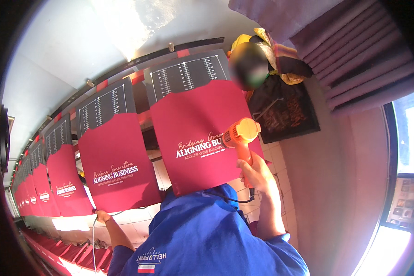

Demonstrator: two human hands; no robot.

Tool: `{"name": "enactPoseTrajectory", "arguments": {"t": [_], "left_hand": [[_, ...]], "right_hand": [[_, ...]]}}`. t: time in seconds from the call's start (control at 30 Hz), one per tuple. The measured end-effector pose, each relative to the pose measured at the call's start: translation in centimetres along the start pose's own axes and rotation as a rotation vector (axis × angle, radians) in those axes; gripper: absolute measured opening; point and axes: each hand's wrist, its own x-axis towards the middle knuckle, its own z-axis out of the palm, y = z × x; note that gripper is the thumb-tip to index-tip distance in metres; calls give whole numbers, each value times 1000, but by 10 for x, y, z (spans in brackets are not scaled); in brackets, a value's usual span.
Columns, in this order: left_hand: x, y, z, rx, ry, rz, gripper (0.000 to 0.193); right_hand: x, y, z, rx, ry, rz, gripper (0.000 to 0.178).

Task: The person uses a heat gun to dry ink on screen-printed t-shirts that are arranged on a series of printing platens.

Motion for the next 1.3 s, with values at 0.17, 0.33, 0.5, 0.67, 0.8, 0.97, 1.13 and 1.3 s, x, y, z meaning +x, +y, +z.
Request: {"name": "enactPoseTrajectory", "arguments": {"t": [0.17, 0.33, 0.5, 0.67, 0.8, 0.97, 1.13, 1.3], "left_hand": [[17, 19, 5, 110, -20, 179, 48], [36, 43, 24, 41, -69, 359, 46], [6, 85, 33, -40, -396, 346, 54], [53, 70, 52, 300, -367, 392, 59], [14, 83, 49, 264, -364, 386, 60], [7, 86, 44, 241, -362, 341, 60], [22, 83, 47, 276, -395, 364, 60], [10, 88, 43, 285, -377, 302, 60]], "right_hand": [[-6, -2, 9, -25, 7, 2, 31], [-5, -3, 23, -21, 65, -16, 31], [-11, -10, 27, 8, 73, -27, 28], [2, -12, 36, -33, 127, -80, 26], [3, -7, 32, -8, 116, -61, 27], [2, -8, 44, -60, 99, -80, 28], [1, -6, 45, -44, 54, -70, 29], [0, -13, 51, -58, 53, -58, 29]]}}
